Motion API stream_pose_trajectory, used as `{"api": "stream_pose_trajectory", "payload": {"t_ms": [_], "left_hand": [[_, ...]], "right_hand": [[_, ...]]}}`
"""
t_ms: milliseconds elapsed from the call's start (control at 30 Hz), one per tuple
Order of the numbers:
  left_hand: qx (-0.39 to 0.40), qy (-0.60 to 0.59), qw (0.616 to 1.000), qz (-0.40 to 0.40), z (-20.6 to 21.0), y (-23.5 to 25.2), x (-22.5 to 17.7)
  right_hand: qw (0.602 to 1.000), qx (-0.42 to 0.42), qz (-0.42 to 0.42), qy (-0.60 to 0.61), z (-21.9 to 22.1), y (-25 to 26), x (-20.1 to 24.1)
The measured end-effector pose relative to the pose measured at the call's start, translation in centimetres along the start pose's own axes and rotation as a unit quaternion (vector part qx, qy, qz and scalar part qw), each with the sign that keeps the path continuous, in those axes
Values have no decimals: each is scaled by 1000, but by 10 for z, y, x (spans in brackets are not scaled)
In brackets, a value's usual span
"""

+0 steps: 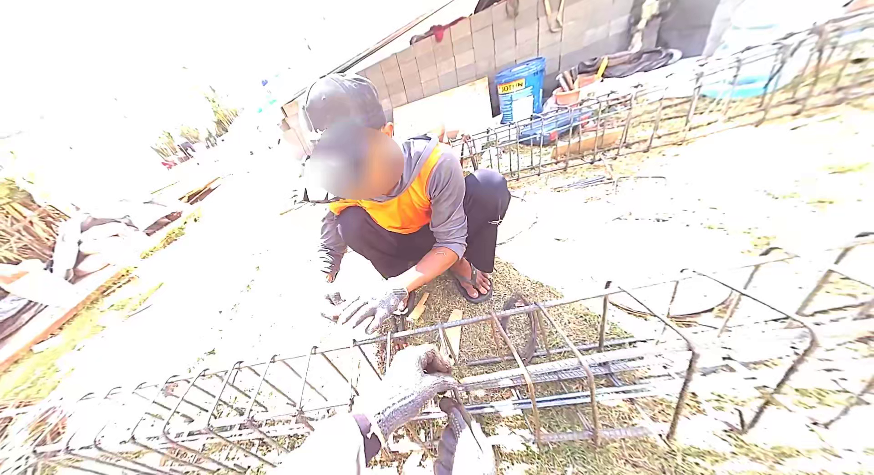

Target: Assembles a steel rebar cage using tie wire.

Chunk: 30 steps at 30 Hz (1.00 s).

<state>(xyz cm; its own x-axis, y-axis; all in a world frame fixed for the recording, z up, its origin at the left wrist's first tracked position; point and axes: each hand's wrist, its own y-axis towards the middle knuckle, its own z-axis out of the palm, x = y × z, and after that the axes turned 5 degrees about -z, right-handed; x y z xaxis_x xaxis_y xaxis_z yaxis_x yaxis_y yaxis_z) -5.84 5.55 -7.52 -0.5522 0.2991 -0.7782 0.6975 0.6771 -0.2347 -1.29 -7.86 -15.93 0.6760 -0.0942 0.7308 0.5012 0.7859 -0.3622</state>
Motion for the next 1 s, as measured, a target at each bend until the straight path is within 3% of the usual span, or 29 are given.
{"api": "stream_pose_trajectory", "payload": {"t_ms": [267,367,467,667,733,867,933,1000], "left_hand": [[-14,-10,1000,-9,3,-2,0],[-9,-18,1000,-4,3,-2,2],[4,-30,1000,5,2,-3,4],[3,2,1000,8,3,-3,2],[-5,29,999,26,2,-2,2],[-5,39,999,23,2,-3,0],[6,24,999,22,2,-4,0],[6,6,999,40,3,0,3]], "right_hand": [[1000,3,-5,21,-3,2,-4],[998,-26,-18,-59,1,-3,2],[972,-36,-69,-223,4,-9,16],[832,95,-118,-534,0,-8,66],[752,141,-118,-633,-1,1,89],[552,293,-155,-765,-8,34,137],[494,349,-156,-781,-7,58,158],[467,376,-126,-791,-1,81,176]]}}
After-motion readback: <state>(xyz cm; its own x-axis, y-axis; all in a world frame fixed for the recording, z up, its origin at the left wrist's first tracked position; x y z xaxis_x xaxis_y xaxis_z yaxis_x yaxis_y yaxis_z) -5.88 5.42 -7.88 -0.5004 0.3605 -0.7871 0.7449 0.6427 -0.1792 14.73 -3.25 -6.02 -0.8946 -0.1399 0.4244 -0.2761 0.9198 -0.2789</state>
